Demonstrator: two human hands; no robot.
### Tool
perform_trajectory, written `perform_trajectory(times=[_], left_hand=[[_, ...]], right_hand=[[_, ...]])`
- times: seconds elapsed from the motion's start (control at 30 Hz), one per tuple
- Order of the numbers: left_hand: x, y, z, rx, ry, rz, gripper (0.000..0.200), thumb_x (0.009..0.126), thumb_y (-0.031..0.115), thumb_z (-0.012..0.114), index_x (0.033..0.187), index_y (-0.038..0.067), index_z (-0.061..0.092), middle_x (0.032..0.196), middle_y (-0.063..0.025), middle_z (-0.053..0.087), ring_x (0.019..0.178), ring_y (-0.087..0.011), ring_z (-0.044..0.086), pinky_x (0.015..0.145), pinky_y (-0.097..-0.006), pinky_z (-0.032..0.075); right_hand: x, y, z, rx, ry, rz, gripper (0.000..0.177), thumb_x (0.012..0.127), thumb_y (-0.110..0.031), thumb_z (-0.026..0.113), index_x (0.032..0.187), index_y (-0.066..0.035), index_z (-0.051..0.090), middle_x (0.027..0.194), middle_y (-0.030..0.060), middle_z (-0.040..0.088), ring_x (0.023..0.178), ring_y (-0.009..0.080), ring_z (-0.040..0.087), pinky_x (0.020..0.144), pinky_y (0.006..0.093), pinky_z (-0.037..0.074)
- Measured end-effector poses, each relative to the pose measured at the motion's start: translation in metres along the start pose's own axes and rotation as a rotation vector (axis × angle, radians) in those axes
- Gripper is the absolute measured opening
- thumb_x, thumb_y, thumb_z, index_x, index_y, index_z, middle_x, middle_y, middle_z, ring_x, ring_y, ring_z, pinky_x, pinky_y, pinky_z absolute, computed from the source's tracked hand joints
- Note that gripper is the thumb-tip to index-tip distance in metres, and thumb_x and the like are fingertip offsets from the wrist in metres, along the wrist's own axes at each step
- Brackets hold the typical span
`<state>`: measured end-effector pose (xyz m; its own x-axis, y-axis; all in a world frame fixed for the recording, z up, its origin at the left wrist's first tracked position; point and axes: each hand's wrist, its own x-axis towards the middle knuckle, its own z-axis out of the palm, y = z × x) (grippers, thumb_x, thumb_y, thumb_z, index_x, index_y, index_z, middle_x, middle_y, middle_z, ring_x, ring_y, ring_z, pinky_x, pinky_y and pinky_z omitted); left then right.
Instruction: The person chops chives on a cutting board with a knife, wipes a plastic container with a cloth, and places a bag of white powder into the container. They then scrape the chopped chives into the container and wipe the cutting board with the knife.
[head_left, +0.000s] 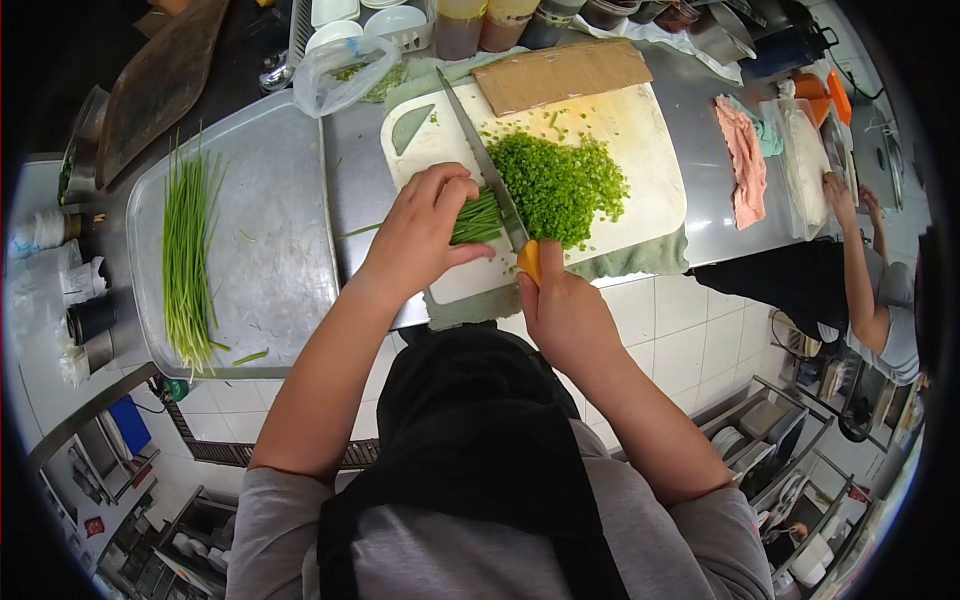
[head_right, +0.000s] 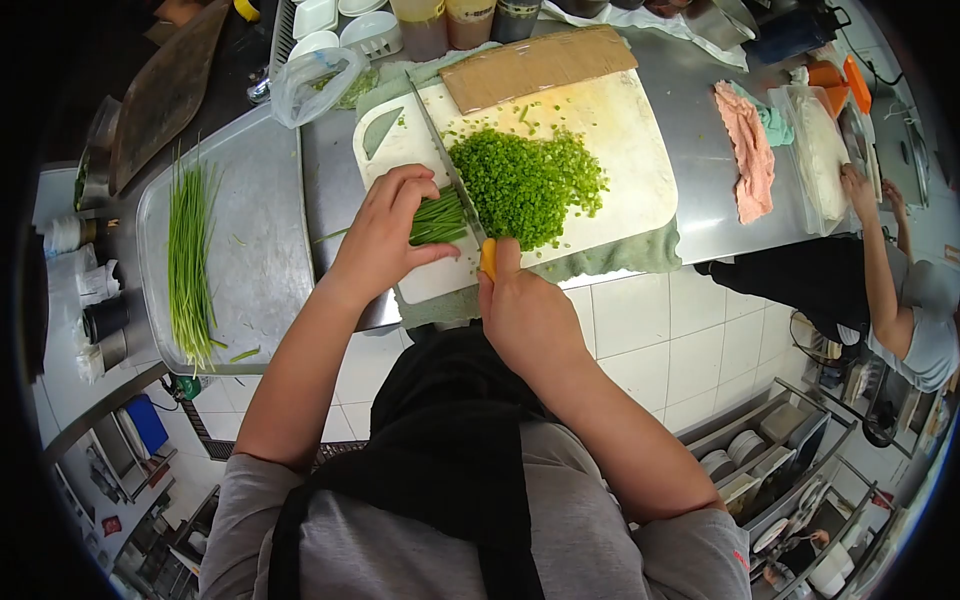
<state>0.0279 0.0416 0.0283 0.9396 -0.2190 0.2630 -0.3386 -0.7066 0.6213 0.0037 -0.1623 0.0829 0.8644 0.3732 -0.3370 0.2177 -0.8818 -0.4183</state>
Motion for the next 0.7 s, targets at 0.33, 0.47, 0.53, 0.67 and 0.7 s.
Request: perform_trajectory(times=[0.33, 0.47, 0.53, 0.67, 0.7], left_hand=[[0.004, 0.005, 0.006, -0.082, 0.064, 0.021, 0.043, 0.072, 0.022, 0.085, 0.106, 0.010, 0.061, 0.117, -0.0075, 0.058, 0.103, -0.0301, 0.061, 0.085, -0.0382, 0.053], [0.008, 0.013, 0.008, -0.008, 0.112, 0.015, 0.030, 0.073, 0.015, 0.082, 0.097, 0.009, 0.066, 0.113, -0.0068, 0.059, 0.103, -0.0282, 0.060, 0.086, -0.0384, 0.052], [0.010, 0.016, 0.010, 0.009, 0.130, 0.002, 0.024, 0.073, 0.012, 0.081, 0.093, 0.009, 0.067, 0.112, -0.0064, 0.059, 0.103, -0.0277, 0.060, 0.087, -0.0389, 0.051], [0.009, 0.019, 0.019, 0.044, 0.185, -0.049, 0.017, 0.073, 0.010, 0.079, 0.085, 0.009, 0.067, 0.110, -0.0054, 0.059, 0.102, -0.0275, 0.058, 0.088, -0.0406, 0.048], [0.009, 0.020, 0.021, 0.044, 0.214, -0.069, 0.015, 0.073, 0.010, 0.079, 0.083, 0.009, 0.067, 0.110, -0.0050, 0.059, 0.102, -0.0273, 0.057, 0.088, -0.0408, 0.047]], right_hand=[[0.001, 0.007, 0.001, 0.048, 0.016, -0.005, 0.030, 0.099, -0.021, 0.053, 0.114, 0.002, 0.041, 0.066, 0.0236, 0.063, 0.059, 0.0422, 0.065, 0.052, 0.0503, 0.053], [0.003, 0.009, 0.003, 0.125, 0.017, -0.004, 0.031, 0.099, -0.021, 0.053, 0.115, 0.002, 0.041, 0.067, 0.0253, 0.063, 0.062, 0.0441, 0.065, 0.054, 0.0523, 0.052], [0.003, 0.010, 0.002, 0.155, 0.000, 0.013, 0.031, 0.099, -0.021, 0.053, 0.115, 0.002, 0.041, 0.068, 0.0263, 0.063, 0.064, 0.0451, 0.065, 0.056, 0.0538, 0.052], [0.004, 0.010, -0.001, 0.166, -0.018, 0.026, 0.031, 0.099, -0.022, 0.053, 0.115, 0.001, 0.040, 0.069, 0.0266, 0.063, 0.065, 0.0456, 0.064, 0.057, 0.0548, 0.051], [0.004, 0.010, -0.002, 0.181, -0.014, 0.026, 0.031, 0.100, -0.022, 0.053, 0.115, 0.001, 0.040, 0.070, 0.0268, 0.063, 0.065, 0.0460, 0.064, 0.057, 0.0551, 0.050]])
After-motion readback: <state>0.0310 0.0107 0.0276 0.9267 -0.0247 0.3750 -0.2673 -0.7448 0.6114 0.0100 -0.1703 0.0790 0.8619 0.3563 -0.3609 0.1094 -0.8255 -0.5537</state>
